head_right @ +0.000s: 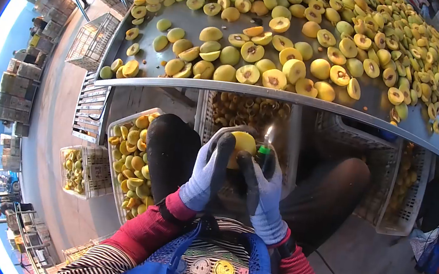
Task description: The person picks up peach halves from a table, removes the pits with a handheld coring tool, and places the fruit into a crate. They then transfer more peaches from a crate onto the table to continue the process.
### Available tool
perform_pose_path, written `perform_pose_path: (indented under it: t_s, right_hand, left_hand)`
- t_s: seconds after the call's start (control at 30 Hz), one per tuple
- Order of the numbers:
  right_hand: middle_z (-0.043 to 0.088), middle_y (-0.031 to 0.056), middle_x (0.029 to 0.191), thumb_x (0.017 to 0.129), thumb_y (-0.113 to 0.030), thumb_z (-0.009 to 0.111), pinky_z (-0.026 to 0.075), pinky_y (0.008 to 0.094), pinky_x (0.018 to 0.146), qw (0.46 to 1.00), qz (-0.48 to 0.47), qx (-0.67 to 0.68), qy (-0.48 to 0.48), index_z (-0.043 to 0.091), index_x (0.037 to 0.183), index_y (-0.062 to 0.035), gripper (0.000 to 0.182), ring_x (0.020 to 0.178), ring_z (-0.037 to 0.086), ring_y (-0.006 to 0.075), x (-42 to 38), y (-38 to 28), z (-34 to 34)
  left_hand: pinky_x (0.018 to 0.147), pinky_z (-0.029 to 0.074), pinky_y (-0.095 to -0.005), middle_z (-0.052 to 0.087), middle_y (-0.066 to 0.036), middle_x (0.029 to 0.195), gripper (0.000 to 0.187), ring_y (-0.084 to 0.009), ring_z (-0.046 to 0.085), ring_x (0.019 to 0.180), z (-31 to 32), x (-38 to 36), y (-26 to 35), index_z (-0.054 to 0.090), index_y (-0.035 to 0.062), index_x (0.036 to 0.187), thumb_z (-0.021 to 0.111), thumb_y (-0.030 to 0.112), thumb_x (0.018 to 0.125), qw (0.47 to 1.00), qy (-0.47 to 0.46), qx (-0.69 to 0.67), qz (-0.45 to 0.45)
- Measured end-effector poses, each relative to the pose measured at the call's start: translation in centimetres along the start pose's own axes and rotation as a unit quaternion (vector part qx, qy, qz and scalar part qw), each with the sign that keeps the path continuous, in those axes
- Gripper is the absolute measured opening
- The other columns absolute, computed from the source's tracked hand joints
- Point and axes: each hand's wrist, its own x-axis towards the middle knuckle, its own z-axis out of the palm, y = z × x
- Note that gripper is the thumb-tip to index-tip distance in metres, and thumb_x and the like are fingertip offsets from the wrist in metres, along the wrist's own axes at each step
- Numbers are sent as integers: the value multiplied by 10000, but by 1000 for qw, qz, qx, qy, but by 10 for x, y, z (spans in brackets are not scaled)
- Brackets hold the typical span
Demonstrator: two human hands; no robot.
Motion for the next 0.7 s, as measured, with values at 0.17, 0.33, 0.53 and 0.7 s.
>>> perform_pose_path:
  t_s: [0.17, 0.33, 0.53, 0.7]
  right_hand:
    - [578, 25, 943, 890, -81, 617, 455, 191, 694, 998, -1, -60, -24, 540, 1061, -16, 198, 835, 551, 66, 7, 8, 0]
    - [610, 57, 791, 950, -166, 518, 475, 202, 464, 992, 43, -105, -60, 507, 1097, -56, 184, 577, 587, 84, 7, 13, -10]
    - [607, 208, 791, 912, -106, 508, 476, 388, 655, 856, -166, -423, -247, 539, 975, 18, 143, 711, 582, 416, -2, 30, 29]
    - [603, 161, 803, 918, -129, 542, 471, 370, 626, 728, -451, -491, -162, 555, 989, 27, 172, 697, 591, 315, -10, 57, 21]
  left_hand:
    - [776, 467, -277, 632, -62, 905, 472, -144, 588, 812, -40, 2, -22, 617, -2, 1063, 397, 409, 985, 992, 48, 69, -92]
    - [660, 475, -275, 621, -85, 791, 520, -132, 596, 761, -95, -2, -9, 636, -15, 930, 385, 437, 986, 977, 206, 49, -17]
    - [725, 453, -282, 625, -97, 823, 505, -157, 577, 778, -70, -16, -5, 625, -17, 986, 359, 412, 995, 989, 100, 107, 0]
    - [721, 451, -277, 616, -89, 833, 364, -135, 565, 783, -65, -20, -11, 612, -19, 968, 435, 299, 989, 994, 101, 44, 5]
